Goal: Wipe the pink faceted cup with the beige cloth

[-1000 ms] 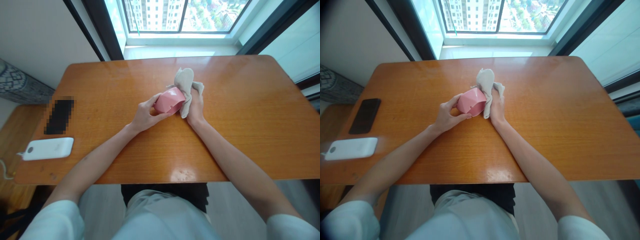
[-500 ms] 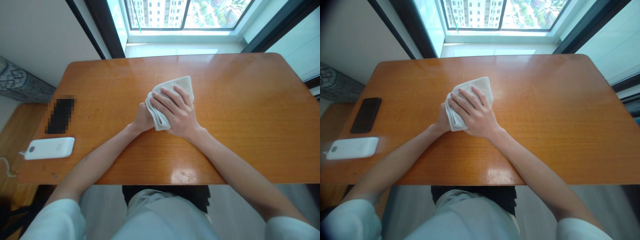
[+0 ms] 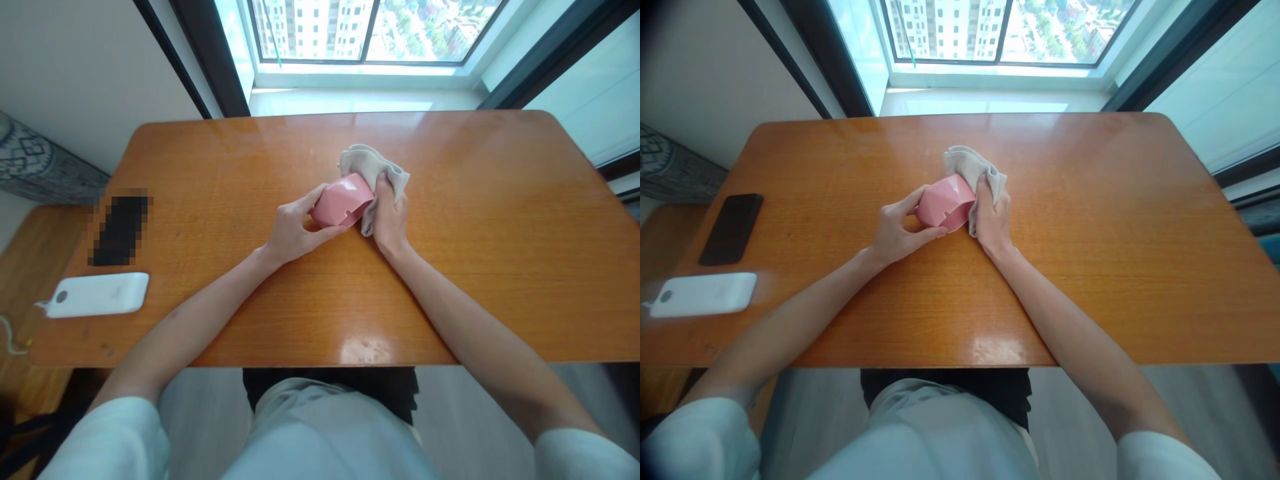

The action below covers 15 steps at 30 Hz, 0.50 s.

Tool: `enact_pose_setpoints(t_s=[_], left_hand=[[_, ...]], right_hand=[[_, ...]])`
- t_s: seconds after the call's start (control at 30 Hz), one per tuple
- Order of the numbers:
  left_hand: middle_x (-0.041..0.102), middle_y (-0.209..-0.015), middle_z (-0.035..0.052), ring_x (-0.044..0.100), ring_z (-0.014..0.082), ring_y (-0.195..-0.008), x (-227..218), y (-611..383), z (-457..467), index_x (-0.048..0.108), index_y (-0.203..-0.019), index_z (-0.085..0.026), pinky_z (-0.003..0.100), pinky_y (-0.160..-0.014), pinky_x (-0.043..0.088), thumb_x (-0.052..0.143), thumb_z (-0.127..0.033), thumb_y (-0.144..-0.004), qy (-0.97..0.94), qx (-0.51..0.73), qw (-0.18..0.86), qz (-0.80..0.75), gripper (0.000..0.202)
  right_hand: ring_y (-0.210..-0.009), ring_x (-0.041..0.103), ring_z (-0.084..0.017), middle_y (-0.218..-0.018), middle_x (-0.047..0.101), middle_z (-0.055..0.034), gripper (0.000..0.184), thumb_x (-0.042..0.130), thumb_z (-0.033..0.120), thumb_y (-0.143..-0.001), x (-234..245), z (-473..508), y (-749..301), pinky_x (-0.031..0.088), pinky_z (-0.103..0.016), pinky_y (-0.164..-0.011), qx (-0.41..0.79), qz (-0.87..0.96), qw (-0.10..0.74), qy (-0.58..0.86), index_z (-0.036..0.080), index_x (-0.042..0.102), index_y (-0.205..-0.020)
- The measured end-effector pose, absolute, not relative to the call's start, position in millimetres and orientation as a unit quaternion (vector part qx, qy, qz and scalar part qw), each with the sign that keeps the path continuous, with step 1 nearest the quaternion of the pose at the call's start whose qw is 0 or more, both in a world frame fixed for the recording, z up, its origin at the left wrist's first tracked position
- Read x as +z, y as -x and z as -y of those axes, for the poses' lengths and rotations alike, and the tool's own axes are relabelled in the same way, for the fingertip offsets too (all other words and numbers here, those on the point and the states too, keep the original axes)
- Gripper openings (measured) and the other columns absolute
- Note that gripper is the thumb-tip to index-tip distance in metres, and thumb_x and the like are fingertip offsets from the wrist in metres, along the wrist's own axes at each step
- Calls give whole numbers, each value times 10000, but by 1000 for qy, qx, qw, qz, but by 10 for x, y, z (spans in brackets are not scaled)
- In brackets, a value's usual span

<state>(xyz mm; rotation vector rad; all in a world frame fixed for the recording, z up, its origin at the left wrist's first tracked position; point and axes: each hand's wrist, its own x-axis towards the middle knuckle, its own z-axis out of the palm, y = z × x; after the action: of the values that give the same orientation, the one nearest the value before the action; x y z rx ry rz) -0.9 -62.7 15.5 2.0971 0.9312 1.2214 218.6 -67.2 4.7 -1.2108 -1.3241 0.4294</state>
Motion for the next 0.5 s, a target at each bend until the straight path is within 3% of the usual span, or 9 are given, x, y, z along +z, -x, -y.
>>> enact_pose_setpoints(t_s=[0.07, 0.13, 0.23, 0.3, 0.37, 0.43, 0.5], left_hand=[[863, -1267, 84, 817, 226, -1024, 141, 13, 617, 711, -1485, -188, 337, -953, 686, 900, -708, -868, -776, 455, 272, -342, 828], [864, -1223, 85, 811, 226, -1001, 100, 28, 597, 739, -1400, -178, 350, -935, 682, 898, -697, -870, -778, 456, 266, -342, 759], [825, -915, 39, 730, 178, -760, 11, 61, 561, 765, -1020, -179, 336, -727, 627, 846, -667, -917, -788, 440, 236, -360, 505], [768, -792, 21, 667, 157, -670, -17, 71, 549, 710, -864, -184, 323, -636, 567, 832, -674, -922, -792, 436, 221, -367, 508], [792, -841, 27, 688, 161, -703, 6, 61, 557, 746, -953, -167, 318, -669, 583, 859, -690, -897, -790, 445, 219, -360, 538], [845, -988, 43, 748, 178, -810, 65, 38, 581, 777, -1209, -153, 316, -783, 630, 885, -689, -882, -786, 454, 229, -352, 638], [867, -1144, 63, 790, 196, -923, 125, 18, 608, 728, -1429, -158, 316, -889, 652, 896, -677, -885, -781, 457, 248, -346, 771]], right_hand=[[-1289, 785, -304, -1233, 846, -57, 578, 396, 706, -1155, 141, 728, -2142, 588, -594, -1244, 162, 624, 580, 497, 303, 799, -1255], [-1524, 661, -347, -1486, 785, -61, 541, 444, 686, -1143, 272, 812, -2077, 463, -645, -1363, 112, 710, 530, 449, 349, 762, -1424], [-1636, 556, -398, -1596, 734, -8, 531, 575, 665, -1090, 417, 906, -1996, 332, -717, -1430, 60, 812, 434, 386, 411, 710, -1537], [-1621, 573, -405, -1594, 737, 9, 542, 604, 651, -1078, 444, 909, -1988, 318, -733, -1432, 45, 837, 403, 367, 419, 696, -1558], [-1607, 587, -395, -1609, 728, -16, 556, 551, 647, -1104, 420, 870, -2020, 350, -715, -1418, 36, 825, 426, 369, 384, 685, -1575], [-1578, 613, -373, -1592, 734, -58, 571, 475, 658, -1134, 356, 812, -2068, 424, -669, -1380, 48, 785, 480, 389, 343, 693, -1557], [-1472, 691, -335, -1449, 794, -78, 575, 424, 685, -1149, 260, 757, -2103, 542, -593, -1283, 105, 723, 535, 425, 323, 730, -1474]])
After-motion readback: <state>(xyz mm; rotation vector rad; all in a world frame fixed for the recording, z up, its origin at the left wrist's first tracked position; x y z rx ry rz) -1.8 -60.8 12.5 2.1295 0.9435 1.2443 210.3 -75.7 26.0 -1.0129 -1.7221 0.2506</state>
